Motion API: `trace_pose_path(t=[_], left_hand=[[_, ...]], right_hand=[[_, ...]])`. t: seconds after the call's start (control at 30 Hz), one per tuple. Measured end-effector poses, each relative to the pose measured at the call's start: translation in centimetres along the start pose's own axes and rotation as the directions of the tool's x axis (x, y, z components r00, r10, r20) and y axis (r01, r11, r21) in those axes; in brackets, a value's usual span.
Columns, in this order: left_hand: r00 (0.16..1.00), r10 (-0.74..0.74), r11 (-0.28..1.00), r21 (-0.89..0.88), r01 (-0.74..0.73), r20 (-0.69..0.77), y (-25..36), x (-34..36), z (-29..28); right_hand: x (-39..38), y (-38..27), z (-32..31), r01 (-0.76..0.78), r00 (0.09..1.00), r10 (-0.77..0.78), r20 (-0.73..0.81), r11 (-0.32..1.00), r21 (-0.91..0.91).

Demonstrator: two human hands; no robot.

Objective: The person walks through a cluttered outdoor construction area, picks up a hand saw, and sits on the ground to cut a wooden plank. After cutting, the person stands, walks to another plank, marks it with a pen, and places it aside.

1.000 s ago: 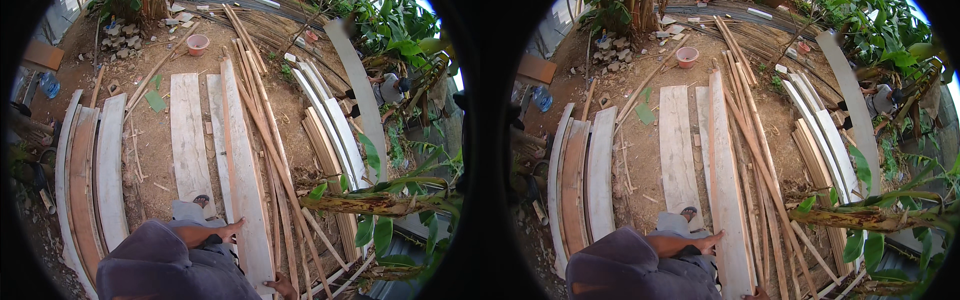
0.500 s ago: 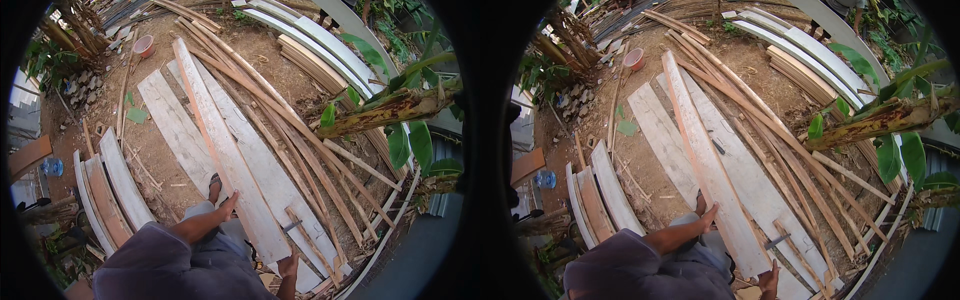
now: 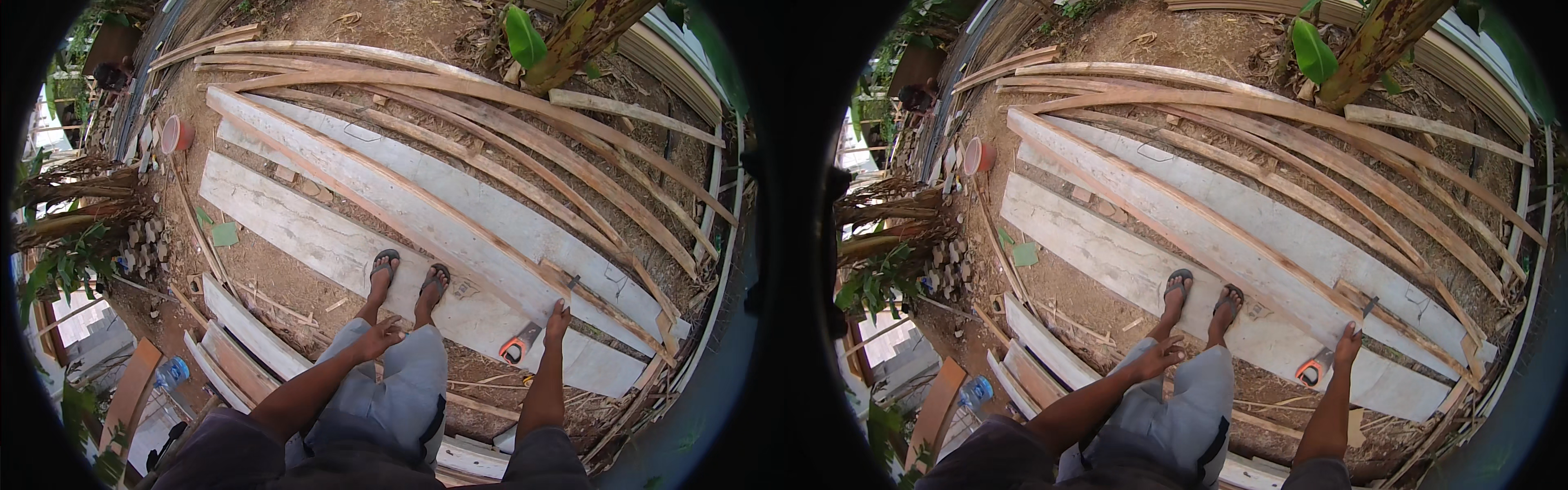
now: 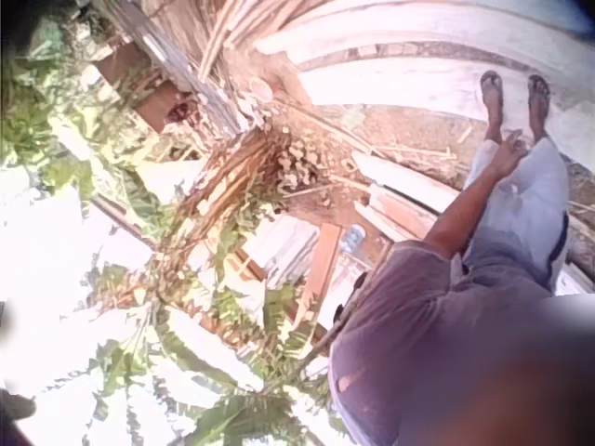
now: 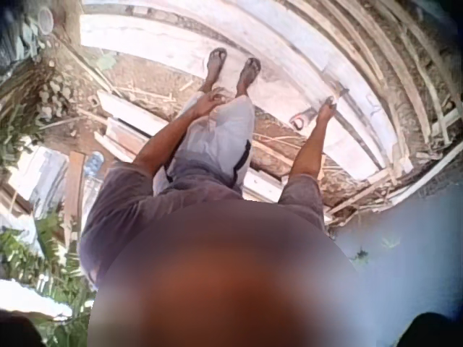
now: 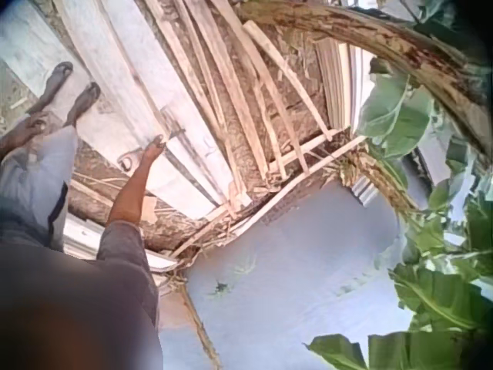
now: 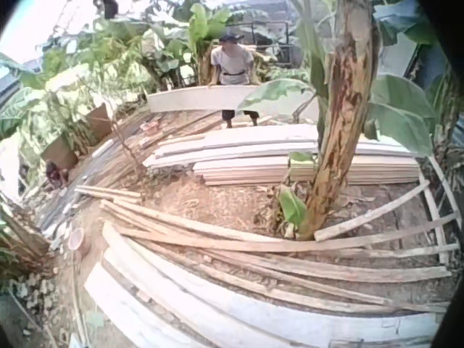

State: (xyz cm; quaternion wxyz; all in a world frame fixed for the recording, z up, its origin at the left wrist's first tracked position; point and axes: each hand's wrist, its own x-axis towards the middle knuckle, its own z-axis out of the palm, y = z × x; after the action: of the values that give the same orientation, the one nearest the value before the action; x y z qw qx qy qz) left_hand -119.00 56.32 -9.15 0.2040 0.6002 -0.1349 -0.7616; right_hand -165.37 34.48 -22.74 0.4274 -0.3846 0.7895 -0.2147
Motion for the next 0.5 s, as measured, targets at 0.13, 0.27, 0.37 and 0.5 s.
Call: trace_pose_path(t=[0.13,0.27,0.37,0.5], left_hand=[[0.897,-0.186,0.98,-0.004,0.201,-0.401,-7.2,-3.2,-8.4],[0.706,-0.436,0.9,-0.261,0.349,-0.558,-12.9,-7.6,-14.8],[0.68,-0.485,0.864,-0.18,0.47,-0.55,-14.2,-9.0,-15.9],[0.663,-0.626,0.753,-0.098,0.65,-0.412,-13.3,-7.3,-12.8]], right_hand=[[10.6,4.0,3.6,-0.076,0.996,0.072,-0.047,0.992,-0.098],[17.0,4.6,6.8,-0.226,0.972,0.232,0.046,0.968,-0.111],[17.8,2.8,9.6,-0.317,0.948,0.317,-0.009,0.945,-0.081],[12.4,0.5,15.3,-0.111,0.981,0.097,0.17,0.991,0.072]])
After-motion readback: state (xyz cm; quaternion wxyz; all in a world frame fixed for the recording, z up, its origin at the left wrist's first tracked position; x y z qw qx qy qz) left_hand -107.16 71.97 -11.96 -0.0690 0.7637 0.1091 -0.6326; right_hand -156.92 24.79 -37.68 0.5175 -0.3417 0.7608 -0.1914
